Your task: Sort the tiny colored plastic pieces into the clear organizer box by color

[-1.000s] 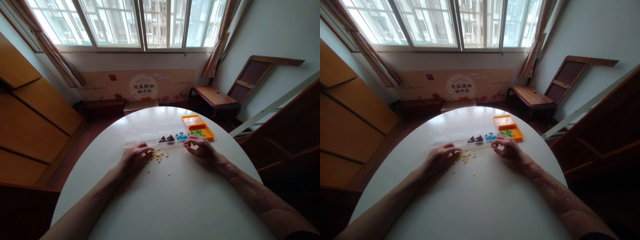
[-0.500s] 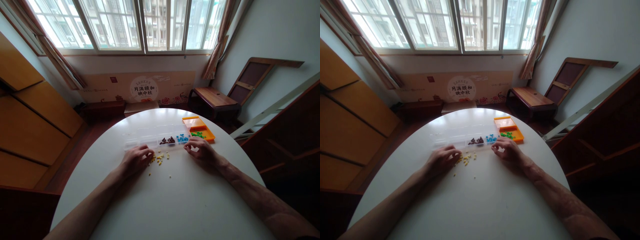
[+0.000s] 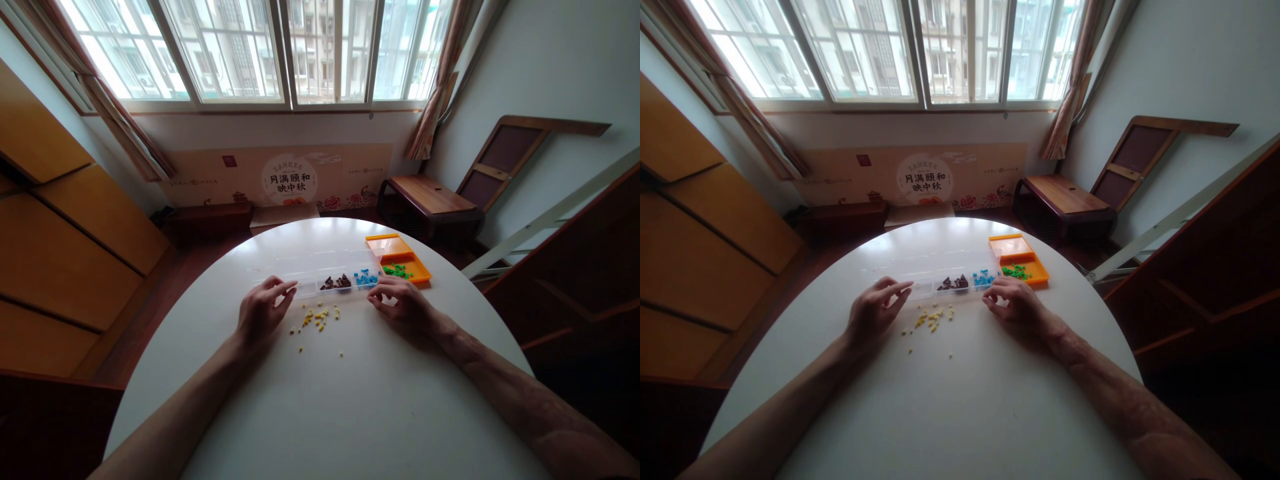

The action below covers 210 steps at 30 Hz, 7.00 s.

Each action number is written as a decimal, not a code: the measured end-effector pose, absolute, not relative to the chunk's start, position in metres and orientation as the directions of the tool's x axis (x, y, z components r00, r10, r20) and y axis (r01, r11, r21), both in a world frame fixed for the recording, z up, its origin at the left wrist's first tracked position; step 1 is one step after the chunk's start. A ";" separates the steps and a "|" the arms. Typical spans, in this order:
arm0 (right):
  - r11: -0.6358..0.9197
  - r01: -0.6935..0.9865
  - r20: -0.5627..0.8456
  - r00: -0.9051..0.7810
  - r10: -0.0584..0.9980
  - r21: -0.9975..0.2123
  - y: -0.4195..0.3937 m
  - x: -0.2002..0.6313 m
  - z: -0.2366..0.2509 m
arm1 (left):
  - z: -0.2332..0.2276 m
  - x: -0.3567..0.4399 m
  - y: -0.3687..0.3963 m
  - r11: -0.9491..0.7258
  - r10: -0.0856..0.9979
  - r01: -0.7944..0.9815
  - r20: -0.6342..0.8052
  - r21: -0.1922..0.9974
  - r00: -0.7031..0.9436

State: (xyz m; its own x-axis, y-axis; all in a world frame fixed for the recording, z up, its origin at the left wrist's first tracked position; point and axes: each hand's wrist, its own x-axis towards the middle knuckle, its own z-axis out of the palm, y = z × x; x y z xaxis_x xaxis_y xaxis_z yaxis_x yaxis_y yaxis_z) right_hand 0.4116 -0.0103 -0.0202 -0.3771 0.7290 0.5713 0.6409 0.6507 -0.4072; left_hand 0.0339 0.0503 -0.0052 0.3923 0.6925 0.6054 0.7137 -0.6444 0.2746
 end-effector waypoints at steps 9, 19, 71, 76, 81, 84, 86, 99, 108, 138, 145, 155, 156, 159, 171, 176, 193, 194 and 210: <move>0.651 0.634 0.577 -0.368 0.729 -0.417 -0.010 0.410 -0.023 | -0.003 0.039 0.043 -0.840 0.525 0.489 0.583 0.235 0.620; 0.634 0.648 0.550 -0.373 0.747 -0.422 -0.011 0.410 -0.021 | -0.010 0.048 0.042 -0.880 0.463 0.463 0.395 0.103 0.793; 0.668 0.656 0.473 -0.491 0.732 -0.352 -0.015 0.340 -0.016 | 0.003 0.043 0.045 -0.643 0.729 0.661 0.574 0.387 0.374; 0.678 0.629 0.464 -0.504 0.728 -0.381 -0.014 0.342 -0.018 | -0.005 0.039 0.051 -0.581 0.776 0.678 0.557 0.450 0.296; 0.688 0.616 0.462 -0.517 0.720 -0.383 -0.011 0.343 -0.020 | -0.005 0.039 0.050 -0.589 0.773 0.671 0.555 0.450 0.306; 0.682 0.616 0.456 -0.514 0.727 -0.393 -0.011 0.343 -0.021 | -0.002 0.042 0.046 -0.654 0.730 0.631 0.566 0.418 0.383; 0.681 0.613 0.458 -0.510 0.728 -0.401 -0.011 0.344 -0.022 | 0.000 0.044 0.042 -0.717 0.677 0.588 0.574 0.375 0.460; 0.611 0.414 0.464 -0.407 0.787 -0.674 -0.013 0.338 -0.022 | -0.007 0.058 0.028 -0.876 0.472 0.425 0.582 0.227 0.662; 0.593 0.363 0.439 -0.424 0.792 -0.719 -0.014 0.333 -0.023 | -0.007 0.068 0.025 -0.896 0.415 0.416 0.620 0.152 0.666; 0.606 0.677 0.482 -0.400 0.779 -0.418 -0.012 0.334 -0.026 | -0.006 0.041 0.047 -0.515 0.777 0.779 0.579 0.357 0.249; 0.598 0.676 0.480 -0.390 0.786 -0.431 -0.012 0.333 -0.024 | -0.005 0.042 0.046 -0.516 0.778 0.780 0.574 0.353 0.256; 0.624 0.660 0.524 -0.385 0.759 -0.419 -0.010 0.334 -0.028 | -0.001 0.043 0.044 -0.592 0.729 0.736 0.609 0.330 0.313; 0.635 0.648 0.539 -0.385 0.749 -0.420 -0.010 0.333 -0.028 | 0.001 0.045 0.042 -0.636 0.703 0.700 0.619 0.326 0.350; 0.680 0.595 0.579 -0.396 0.712 -0.429 -0.009 0.332 -0.025 | 0.003 0.050 0.034 -0.755 0.629 0.562 0.618 0.339 0.472; 0.798 0.484 0.664 -0.468 0.583 -0.359 -0.010 0.328 -0.018 | -0.005 0.068 0.020 -0.864 0.503 0.342 0.622 0.370 0.600; 0.809 0.467 0.670 -0.475 0.570 -0.357 -0.009 0.327 -0.016 | -0.004 0.071 0.018 -0.865 0.502 0.340 0.629 0.369 0.594; 0.609 0.686 0.536 -0.365 0.761 -0.398 -0.012 0.330 -0.027 | 0.007 0.053 0.034 -0.659 0.667 0.693 0.653 0.291 0.360; 0.600 0.698 0.524 -0.367 0.769 -0.391 -0.011 0.331 -0.028 | 0.008 0.050 0.037 -0.625 0.692 0.720 0.641 0.301 0.333; 0.583 0.709 0.483 -0.379 0.789 -0.397 -0.011 0.332 -0.027 | 0.001 0.043 0.041 -0.517 0.774 0.796 0.570 0.315 0.276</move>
